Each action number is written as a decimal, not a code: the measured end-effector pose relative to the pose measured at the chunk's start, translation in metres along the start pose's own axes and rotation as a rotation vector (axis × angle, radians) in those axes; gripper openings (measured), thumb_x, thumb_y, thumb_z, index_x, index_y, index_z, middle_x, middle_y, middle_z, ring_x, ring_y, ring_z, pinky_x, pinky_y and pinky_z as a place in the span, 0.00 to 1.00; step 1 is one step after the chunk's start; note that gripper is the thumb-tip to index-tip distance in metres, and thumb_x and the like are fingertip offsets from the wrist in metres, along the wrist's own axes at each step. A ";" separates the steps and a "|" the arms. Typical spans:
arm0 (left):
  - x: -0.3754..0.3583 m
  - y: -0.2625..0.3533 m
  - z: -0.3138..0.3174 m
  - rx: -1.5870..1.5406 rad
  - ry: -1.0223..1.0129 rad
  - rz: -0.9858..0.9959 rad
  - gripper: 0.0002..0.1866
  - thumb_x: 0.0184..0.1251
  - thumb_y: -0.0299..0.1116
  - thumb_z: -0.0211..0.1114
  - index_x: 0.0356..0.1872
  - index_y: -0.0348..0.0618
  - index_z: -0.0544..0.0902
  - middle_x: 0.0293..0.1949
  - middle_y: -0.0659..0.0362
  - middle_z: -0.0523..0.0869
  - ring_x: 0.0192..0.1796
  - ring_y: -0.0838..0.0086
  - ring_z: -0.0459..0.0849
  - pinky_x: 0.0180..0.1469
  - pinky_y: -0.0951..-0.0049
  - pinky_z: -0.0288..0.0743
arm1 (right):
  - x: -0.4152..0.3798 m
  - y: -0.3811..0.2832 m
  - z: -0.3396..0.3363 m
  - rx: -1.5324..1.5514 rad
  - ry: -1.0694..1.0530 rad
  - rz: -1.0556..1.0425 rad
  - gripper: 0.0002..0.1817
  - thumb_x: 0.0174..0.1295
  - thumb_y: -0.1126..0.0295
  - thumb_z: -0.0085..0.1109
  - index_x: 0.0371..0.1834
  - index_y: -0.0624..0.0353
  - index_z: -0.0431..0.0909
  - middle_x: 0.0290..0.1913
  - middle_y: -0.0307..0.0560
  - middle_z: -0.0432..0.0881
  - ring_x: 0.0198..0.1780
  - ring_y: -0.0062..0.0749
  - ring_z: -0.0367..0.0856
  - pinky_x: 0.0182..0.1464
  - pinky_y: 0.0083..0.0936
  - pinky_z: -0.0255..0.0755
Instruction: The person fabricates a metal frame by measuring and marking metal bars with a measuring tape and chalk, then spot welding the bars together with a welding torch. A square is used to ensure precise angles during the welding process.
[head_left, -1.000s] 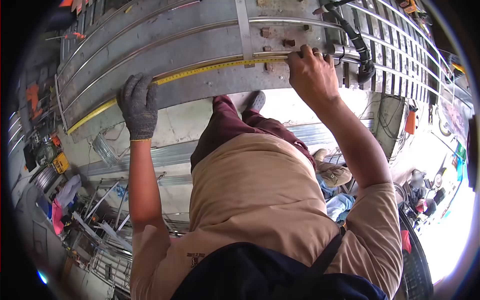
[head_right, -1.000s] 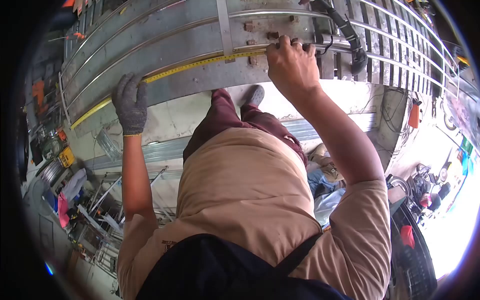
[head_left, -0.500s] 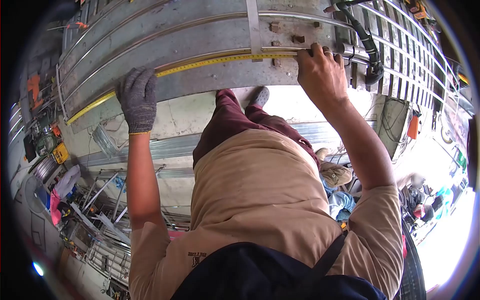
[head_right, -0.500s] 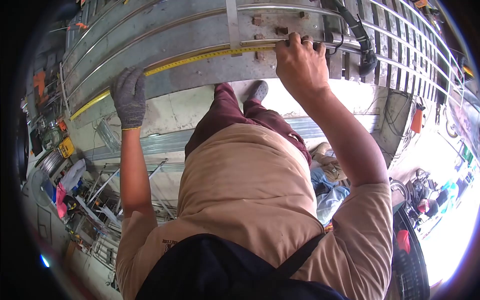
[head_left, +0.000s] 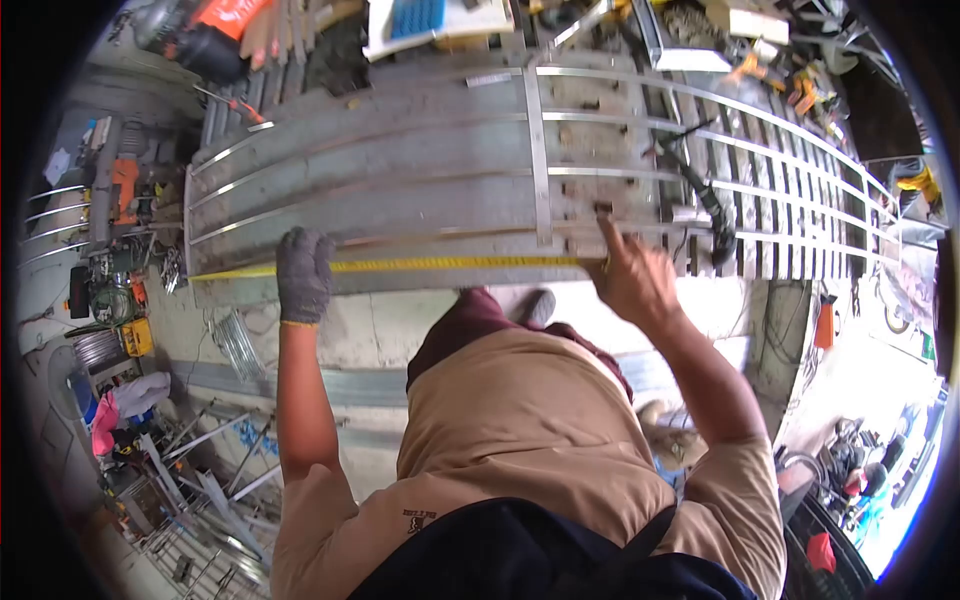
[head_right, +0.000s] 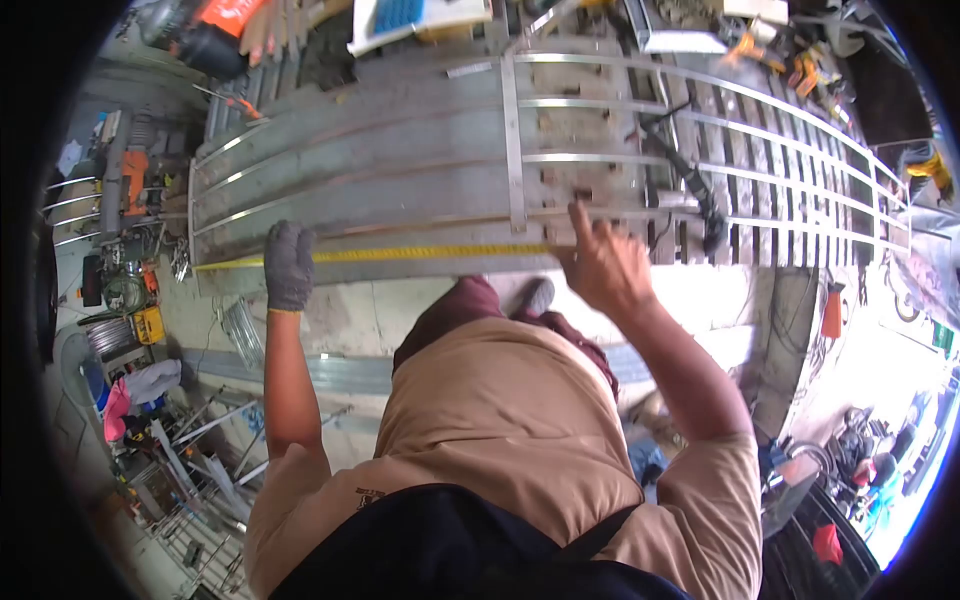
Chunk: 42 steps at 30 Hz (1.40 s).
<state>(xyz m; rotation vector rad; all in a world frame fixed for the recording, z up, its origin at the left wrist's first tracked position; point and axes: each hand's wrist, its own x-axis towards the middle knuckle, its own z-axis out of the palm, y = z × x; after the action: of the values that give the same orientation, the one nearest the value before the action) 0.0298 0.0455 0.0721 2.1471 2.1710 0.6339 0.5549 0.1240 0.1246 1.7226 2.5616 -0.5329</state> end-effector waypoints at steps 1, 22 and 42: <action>0.008 0.010 -0.006 0.033 0.020 0.063 0.10 0.79 0.39 0.70 0.45 0.43 0.86 0.43 0.45 0.85 0.52 0.42 0.83 0.65 0.42 0.73 | -0.001 -0.004 0.004 0.060 0.004 -0.001 0.40 0.72 0.54 0.73 0.83 0.55 0.69 0.41 0.68 0.90 0.37 0.64 0.93 0.39 0.58 0.86; 0.101 0.164 -0.039 -0.442 0.164 0.800 0.20 0.77 0.41 0.76 0.62 0.45 0.84 0.62 0.49 0.84 0.68 0.48 0.83 0.76 0.34 0.73 | 0.091 -0.100 -0.119 0.205 0.001 0.206 0.65 0.65 0.39 0.77 0.88 0.78 0.53 0.33 0.66 0.91 0.37 0.65 0.93 0.42 0.53 0.84; -0.001 0.277 0.022 0.017 -0.261 -0.035 0.30 0.76 0.40 0.74 0.74 0.39 0.78 0.76 0.42 0.78 0.81 0.40 0.73 0.81 0.41 0.68 | 0.380 0.354 -0.101 -0.324 0.095 0.161 0.16 0.71 0.62 0.62 0.50 0.59 0.94 0.53 0.62 0.95 0.56 0.56 0.96 0.54 0.55 0.91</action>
<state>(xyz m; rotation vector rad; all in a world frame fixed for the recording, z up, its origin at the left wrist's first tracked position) 0.3011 0.0418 0.1340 2.0600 2.0769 0.3135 0.7414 0.6133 0.0492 1.8465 2.3714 -0.0266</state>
